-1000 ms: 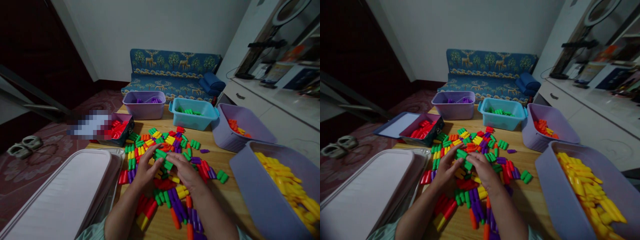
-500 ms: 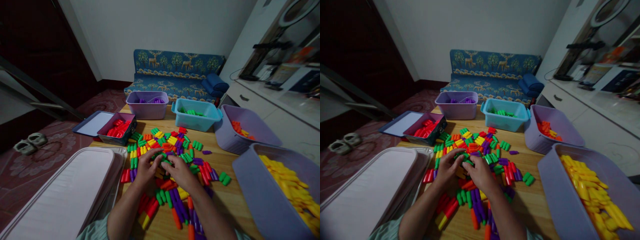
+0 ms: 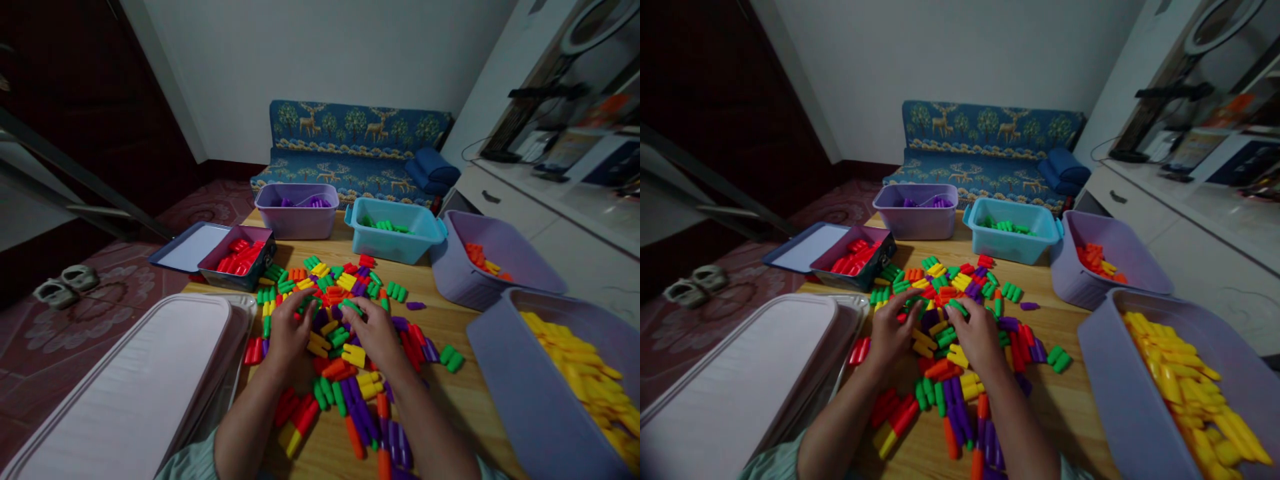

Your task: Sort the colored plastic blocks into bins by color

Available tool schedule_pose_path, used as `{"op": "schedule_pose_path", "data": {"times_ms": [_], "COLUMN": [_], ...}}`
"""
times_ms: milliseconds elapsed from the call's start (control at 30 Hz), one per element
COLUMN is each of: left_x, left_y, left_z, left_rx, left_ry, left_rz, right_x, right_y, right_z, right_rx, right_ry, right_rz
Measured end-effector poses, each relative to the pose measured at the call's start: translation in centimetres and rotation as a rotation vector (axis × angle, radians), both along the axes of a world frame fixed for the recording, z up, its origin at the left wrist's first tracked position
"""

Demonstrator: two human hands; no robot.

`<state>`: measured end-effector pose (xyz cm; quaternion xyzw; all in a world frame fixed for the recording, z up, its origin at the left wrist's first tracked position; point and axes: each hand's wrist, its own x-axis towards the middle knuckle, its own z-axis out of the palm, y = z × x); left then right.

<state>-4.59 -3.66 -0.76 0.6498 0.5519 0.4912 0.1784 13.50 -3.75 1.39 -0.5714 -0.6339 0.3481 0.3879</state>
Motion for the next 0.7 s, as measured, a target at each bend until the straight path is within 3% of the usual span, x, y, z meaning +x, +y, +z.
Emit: {"op": "schedule_pose_path", "data": {"times_ms": [133,267,400,533,700], "left_x": [-0.1,-1.2,-1.9,-1.7,-1.8], "left_y": [0.2,0.8,1.0,0.8,0.8], "left_z": [-0.2,-0.6,-1.1,-1.3,-0.8], "left_rx": [0.028,0.046,-0.114,-0.248,-0.231], "left_ry": [0.226,0.343,0.524,0.686,0.765], "left_rz": [0.008,0.193,0.329,0.359,0.332], "right_x": [0.2,0.1,0.0,0.0,-0.1], "right_y": [0.5,0.6,0.5,0.4,0.5], "right_z": [-1.4,-2.1,-1.9,-1.7,-1.9], "right_rx": [0.022,0.053,0.065,0.029,0.012], "right_ry": [-0.024,-0.037,-0.052,-0.031,-0.009], "right_rz": [-0.031,-0.027,-0.012,-0.004,0.012]}}
